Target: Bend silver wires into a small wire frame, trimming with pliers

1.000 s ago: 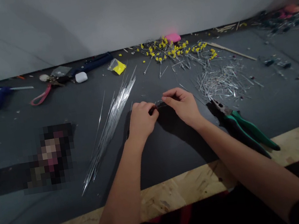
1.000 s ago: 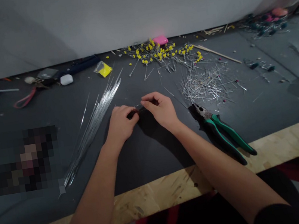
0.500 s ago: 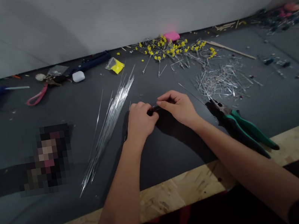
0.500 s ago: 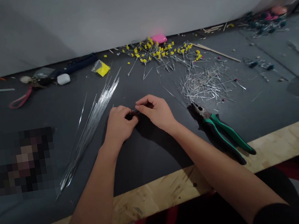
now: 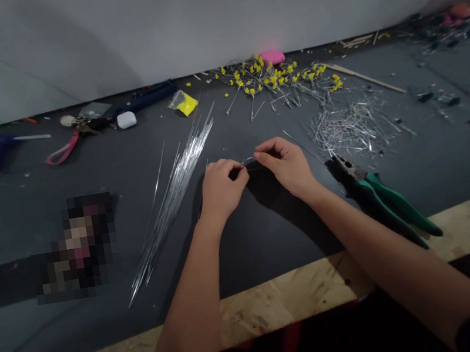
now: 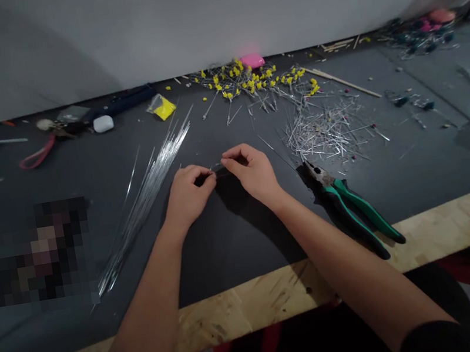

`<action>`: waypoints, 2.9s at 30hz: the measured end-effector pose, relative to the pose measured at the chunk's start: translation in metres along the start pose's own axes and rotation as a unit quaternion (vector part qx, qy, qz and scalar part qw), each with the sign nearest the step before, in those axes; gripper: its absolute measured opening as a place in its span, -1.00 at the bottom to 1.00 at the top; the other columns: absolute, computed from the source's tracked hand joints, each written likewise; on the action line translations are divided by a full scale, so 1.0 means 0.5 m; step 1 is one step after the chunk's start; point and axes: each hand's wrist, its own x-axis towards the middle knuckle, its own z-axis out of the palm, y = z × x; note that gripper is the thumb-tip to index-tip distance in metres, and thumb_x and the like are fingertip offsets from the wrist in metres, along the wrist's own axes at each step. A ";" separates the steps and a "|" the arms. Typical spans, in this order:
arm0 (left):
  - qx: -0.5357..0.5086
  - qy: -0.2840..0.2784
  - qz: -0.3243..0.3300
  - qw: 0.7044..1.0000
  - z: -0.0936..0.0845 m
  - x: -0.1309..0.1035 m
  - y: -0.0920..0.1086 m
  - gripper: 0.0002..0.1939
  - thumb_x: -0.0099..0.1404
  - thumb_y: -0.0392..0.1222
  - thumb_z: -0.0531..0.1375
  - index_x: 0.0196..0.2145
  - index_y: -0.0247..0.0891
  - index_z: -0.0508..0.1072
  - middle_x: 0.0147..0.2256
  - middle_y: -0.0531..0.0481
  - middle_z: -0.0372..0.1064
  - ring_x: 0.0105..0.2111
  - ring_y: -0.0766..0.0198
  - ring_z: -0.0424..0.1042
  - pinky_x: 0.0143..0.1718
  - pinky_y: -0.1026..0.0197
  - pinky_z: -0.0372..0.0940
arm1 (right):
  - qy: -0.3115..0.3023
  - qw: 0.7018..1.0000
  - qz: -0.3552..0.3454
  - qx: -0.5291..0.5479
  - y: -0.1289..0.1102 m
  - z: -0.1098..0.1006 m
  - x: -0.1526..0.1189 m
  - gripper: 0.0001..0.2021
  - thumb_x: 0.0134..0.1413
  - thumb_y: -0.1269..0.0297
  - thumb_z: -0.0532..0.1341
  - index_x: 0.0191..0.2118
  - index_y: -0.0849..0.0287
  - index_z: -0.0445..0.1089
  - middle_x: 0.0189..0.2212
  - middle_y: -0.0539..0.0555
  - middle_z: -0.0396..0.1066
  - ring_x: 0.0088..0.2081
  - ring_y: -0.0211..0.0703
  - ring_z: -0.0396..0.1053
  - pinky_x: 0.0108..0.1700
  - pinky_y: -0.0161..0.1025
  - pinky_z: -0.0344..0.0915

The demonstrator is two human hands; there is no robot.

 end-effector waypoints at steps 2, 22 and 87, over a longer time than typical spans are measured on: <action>-0.049 0.014 -0.013 0.999 -0.001 0.000 -0.003 -0.89 0.19 -0.20 0.13 -0.38 -0.20 0.46 -0.34 0.01 0.44 -0.26 0.22 0.32 -0.13 0.12 0.19 | 0.001 1.000 -0.003 0.012 0.001 0.000 0.000 -0.87 -0.02 0.24 0.25 -0.33 0.16 0.43 -0.44 -0.02 0.43 -0.41 -0.30 0.33 -0.31 -0.28 0.26; -0.441 0.044 -0.144 0.885 0.012 0.011 -0.016 -0.79 0.11 -0.14 0.25 -0.27 -0.23 0.50 -0.30 -0.01 0.46 -0.44 0.40 0.37 -0.29 0.24 0.29 | -0.053 0.982 0.066 0.170 0.000 -0.001 0.003 -0.84 -0.06 0.28 0.27 -0.28 0.13 0.42 -0.39 -0.02 0.45 -0.44 -0.34 0.37 -0.36 -0.31 0.34; -0.482 -0.055 -0.142 0.863 0.003 0.005 -0.002 -0.74 0.10 -0.03 0.27 -0.33 -0.26 0.51 -0.39 0.00 0.44 -0.38 0.35 0.37 -0.23 0.22 0.27 | -0.093 0.990 0.027 0.101 0.001 -0.002 0.000 -0.76 -0.05 0.08 0.28 -0.31 0.14 0.46 -0.57 -0.08 0.36 -0.58 -0.39 0.19 -0.53 -0.36 0.15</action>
